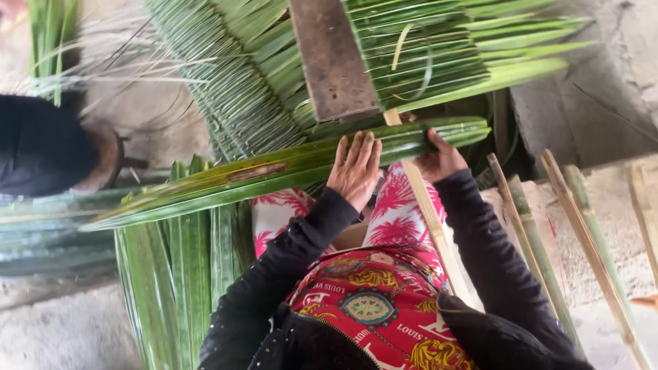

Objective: Weave palm leaves onto a wooden lath to create a thatch panel

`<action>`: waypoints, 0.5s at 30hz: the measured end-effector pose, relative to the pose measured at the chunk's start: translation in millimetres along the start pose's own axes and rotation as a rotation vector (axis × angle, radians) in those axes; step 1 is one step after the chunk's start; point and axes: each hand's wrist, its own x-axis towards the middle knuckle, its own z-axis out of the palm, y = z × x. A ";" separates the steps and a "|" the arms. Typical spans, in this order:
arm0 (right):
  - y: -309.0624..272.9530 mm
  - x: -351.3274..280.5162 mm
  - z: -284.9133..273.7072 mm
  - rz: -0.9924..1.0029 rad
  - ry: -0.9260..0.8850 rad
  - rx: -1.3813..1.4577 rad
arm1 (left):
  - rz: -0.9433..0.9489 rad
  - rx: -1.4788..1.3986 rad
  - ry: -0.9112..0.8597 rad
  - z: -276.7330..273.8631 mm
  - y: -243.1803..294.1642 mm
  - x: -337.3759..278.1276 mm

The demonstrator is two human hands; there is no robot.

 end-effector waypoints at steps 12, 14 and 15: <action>-32.4 81.6 -13.8 -0.070 0.091 0.008 | 0.172 0.048 0.101 136.8 -30.3 23.3; -35.4 92.6 -19.5 -0.054 0.110 -0.004 | 0.193 0.060 0.134 140.0 -30.3 26.3; -38.2 91.6 -19.0 -0.060 0.116 0.006 | 0.204 0.053 0.133 140.7 -29.0 29.5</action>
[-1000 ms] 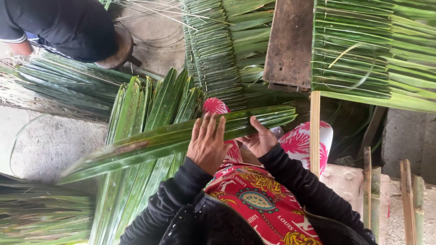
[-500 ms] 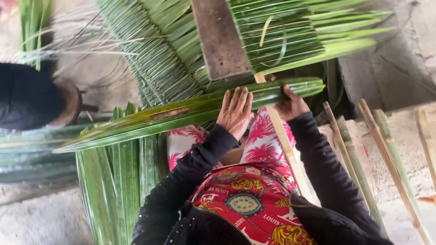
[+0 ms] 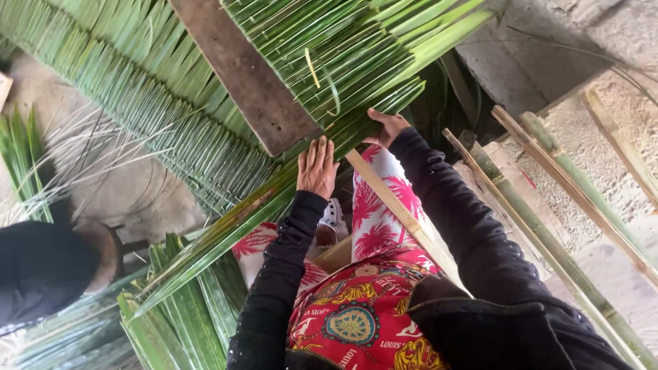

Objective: Weave palm leaves onto a wooden lath to create a thatch panel

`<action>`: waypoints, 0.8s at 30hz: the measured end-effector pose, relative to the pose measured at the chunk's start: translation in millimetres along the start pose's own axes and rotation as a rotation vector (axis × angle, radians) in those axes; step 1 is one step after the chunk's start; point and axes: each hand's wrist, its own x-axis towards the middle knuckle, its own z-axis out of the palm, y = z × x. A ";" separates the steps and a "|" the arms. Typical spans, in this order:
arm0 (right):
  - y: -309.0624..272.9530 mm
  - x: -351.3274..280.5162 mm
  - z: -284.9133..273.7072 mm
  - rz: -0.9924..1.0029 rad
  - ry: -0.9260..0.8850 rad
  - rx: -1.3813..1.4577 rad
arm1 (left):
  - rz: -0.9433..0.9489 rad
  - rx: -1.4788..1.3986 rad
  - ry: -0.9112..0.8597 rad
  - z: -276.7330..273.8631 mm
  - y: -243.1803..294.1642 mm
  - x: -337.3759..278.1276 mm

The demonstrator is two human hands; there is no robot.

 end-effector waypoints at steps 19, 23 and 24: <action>22.2 -38.8 21.8 -0.094 0.055 0.124 | -0.002 -0.097 -0.039 2.8 13.8 29.1; 56.9 -7.2 16.4 -0.086 0.057 0.037 | -0.011 -0.104 -0.066 -0.9 15.3 33.4; 65.6 8.7 0.5 -0.085 0.056 0.038 | -0.011 -0.103 -0.066 1.0 15.3 32.8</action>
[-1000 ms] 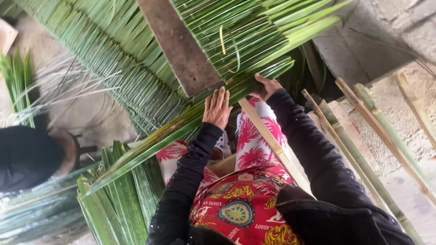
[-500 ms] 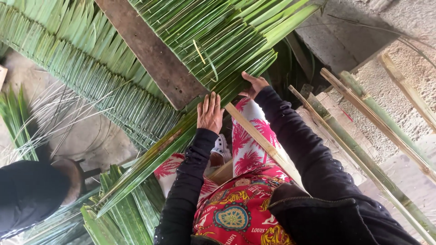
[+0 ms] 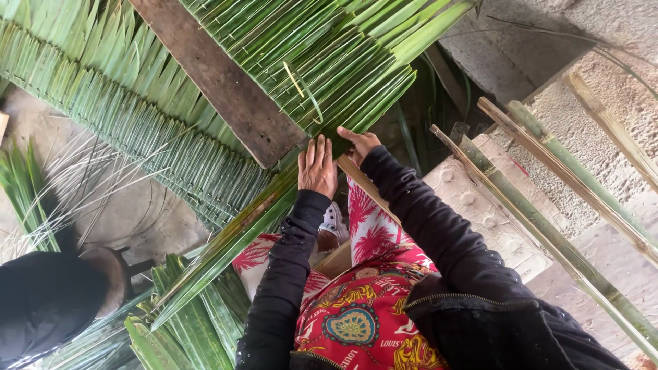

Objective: Weave palm leaves onto a wooden lath to create a thatch panel

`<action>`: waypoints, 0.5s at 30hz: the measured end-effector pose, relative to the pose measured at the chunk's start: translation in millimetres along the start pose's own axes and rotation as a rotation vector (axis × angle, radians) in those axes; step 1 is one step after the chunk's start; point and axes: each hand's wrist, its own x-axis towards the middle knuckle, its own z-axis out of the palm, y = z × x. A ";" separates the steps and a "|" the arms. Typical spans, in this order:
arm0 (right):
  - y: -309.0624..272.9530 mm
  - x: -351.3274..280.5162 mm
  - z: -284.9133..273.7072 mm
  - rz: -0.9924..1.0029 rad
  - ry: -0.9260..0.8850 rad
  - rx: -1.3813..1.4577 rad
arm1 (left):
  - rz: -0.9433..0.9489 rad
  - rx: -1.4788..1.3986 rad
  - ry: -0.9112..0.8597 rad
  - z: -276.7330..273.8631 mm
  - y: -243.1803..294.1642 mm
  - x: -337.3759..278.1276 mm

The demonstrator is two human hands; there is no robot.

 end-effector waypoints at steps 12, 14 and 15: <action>7.8 1.6 10.6 -0.145 0.031 -0.034 | -0.029 -0.023 -0.057 10.9 -0.4 -3.8; 27.0 39.1 -14.4 -0.195 0.035 -0.053 | -0.026 -0.019 -0.065 14.8 -1.2 -6.8; 28.9 43.7 -19.9 -0.195 0.034 -0.053 | -0.026 -0.017 -0.065 14.3 -0.7 -8.0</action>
